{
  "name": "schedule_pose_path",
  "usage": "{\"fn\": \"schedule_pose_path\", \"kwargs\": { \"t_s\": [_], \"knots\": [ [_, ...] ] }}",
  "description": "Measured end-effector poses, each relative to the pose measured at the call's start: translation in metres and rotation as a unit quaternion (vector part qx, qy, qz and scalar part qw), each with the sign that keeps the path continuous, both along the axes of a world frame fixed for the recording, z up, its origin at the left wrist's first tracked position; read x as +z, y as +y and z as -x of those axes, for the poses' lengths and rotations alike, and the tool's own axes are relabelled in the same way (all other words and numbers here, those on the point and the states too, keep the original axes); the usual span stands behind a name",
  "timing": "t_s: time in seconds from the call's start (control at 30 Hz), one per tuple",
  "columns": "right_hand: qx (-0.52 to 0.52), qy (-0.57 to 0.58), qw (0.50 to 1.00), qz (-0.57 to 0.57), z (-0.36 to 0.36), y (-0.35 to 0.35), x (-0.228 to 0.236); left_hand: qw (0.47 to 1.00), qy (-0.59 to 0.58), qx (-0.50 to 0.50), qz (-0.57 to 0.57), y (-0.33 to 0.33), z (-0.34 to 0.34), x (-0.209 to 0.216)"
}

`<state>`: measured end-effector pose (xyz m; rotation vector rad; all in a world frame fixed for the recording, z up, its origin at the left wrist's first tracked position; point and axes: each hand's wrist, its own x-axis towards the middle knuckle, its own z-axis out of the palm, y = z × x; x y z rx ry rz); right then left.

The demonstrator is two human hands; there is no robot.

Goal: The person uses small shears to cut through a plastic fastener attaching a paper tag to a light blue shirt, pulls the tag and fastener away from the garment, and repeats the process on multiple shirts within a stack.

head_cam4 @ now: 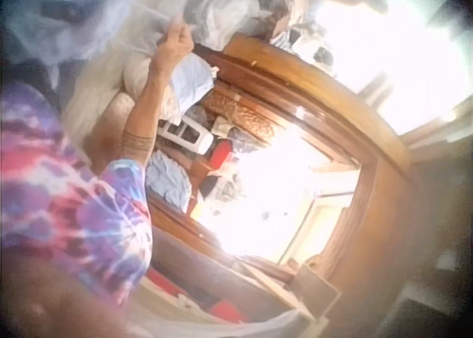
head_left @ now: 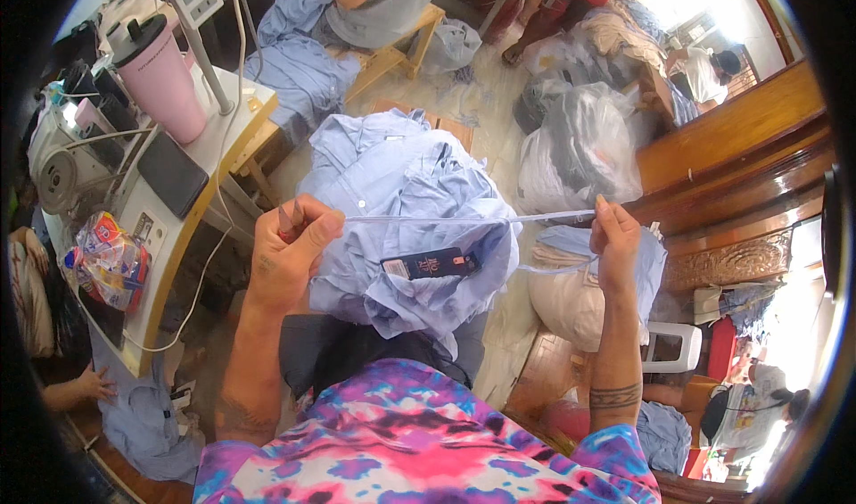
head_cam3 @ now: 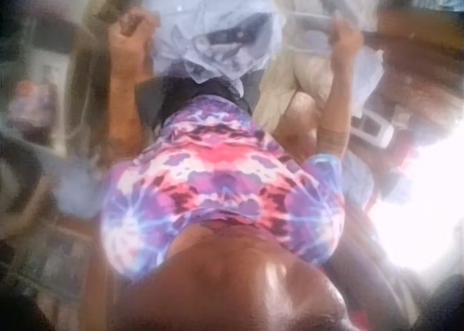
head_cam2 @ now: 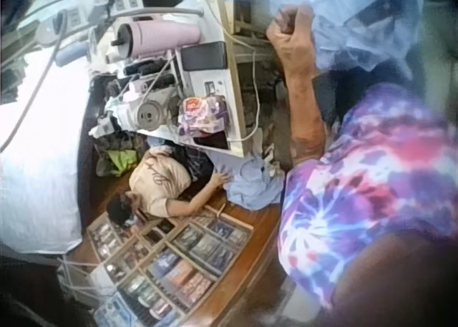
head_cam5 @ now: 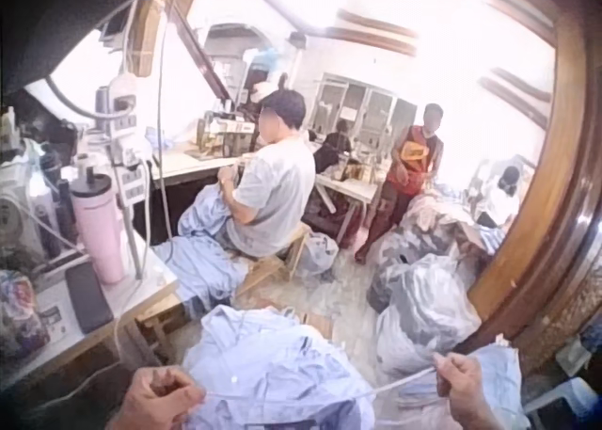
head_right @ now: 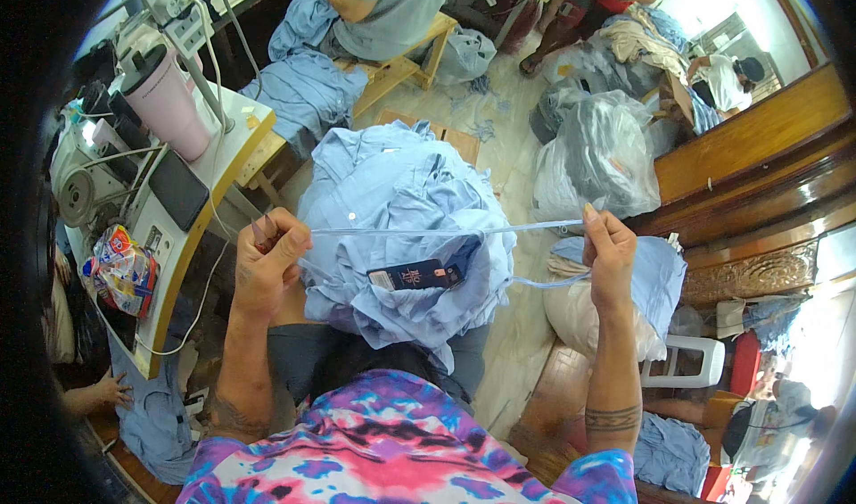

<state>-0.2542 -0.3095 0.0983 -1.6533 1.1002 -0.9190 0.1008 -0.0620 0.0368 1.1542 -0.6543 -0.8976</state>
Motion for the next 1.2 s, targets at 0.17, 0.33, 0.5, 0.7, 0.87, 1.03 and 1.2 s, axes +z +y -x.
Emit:
{"fn": "schedule_pose_path", "kwargs": {
  "t_s": [0.17,0.33,0.5,0.7,0.87,1.03,1.2],
  "knots": [
    [0.007,-0.075,0.996,-0.043,0.009,0.003,-0.007,0.998,0.029,-0.038,0.045,0.001,0.004,-0.007],
    [-0.094,-0.205,0.969,-0.102,-0.032,0.027,-0.001,0.987,0.087,-0.086,0.107,-0.012,0.012,-0.013],
    [0.029,-0.358,0.882,-0.304,-0.077,0.039,0.014,0.949,0.238,-0.174,0.114,-0.03,0.041,0.007],
    [0.001,-0.332,0.922,-0.199,-0.047,-0.066,0.012,0.967,0.235,-0.093,0.029,-0.006,0.026,-0.017],
    [-0.055,-0.287,0.951,-0.101,-0.062,-0.091,0.033,0.972,0.236,0.003,-0.015,0.022,0.023,-0.015],
    [-0.102,-0.283,0.953,-0.019,-0.04,-0.141,0.055,0.976,0.204,0.079,-0.005,0.048,0.004,-0.019],
    [-0.094,-0.278,0.954,0.058,-0.034,-0.154,0.08,0.994,0.099,0.024,0.037,0.074,-0.001,-0.019]
  ]
}}
